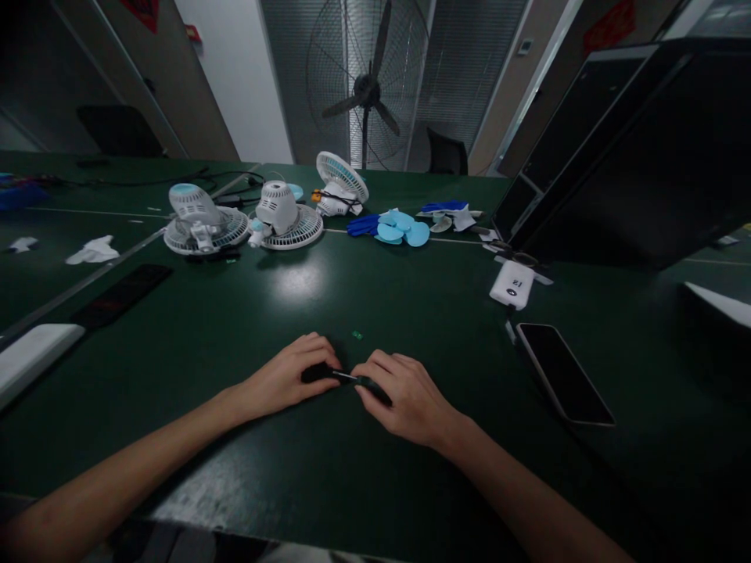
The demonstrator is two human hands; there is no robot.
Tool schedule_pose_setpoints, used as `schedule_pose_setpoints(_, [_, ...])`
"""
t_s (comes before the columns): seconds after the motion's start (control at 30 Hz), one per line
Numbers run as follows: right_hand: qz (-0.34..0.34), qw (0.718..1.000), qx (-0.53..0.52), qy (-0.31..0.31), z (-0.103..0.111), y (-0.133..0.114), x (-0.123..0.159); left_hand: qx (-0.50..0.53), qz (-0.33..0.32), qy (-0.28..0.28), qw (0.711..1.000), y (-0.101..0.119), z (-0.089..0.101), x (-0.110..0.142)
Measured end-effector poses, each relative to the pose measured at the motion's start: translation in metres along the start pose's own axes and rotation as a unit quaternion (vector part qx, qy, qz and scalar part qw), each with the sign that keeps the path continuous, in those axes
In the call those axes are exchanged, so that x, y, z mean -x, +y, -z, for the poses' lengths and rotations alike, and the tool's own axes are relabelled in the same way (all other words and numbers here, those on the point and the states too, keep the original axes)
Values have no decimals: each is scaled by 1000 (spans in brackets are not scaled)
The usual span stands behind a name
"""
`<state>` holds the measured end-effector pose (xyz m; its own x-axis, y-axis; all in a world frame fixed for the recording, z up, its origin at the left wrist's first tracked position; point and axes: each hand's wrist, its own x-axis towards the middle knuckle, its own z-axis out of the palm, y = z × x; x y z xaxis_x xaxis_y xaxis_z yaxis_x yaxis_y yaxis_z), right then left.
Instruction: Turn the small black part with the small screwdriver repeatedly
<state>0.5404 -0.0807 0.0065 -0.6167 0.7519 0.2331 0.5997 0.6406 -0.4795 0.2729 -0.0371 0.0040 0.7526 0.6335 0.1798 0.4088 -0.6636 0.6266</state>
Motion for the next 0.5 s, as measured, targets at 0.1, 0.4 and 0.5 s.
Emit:
schedule_pose_setpoints(0.1, [-25, 999, -14, 14, 7, 8, 3, -12, 13, 11, 1000, -1, 1, -2])
schedule_pose_setpoints(0.4, [-86, 993, -30, 81, 12, 19, 6, -92, -37, -13, 995, 2, 1, -23])
schedule_pose_setpoints(0.5, [-82, 993, -28, 76, 11, 19, 6, -112, -38, -9, 993, -5, 2, -25])
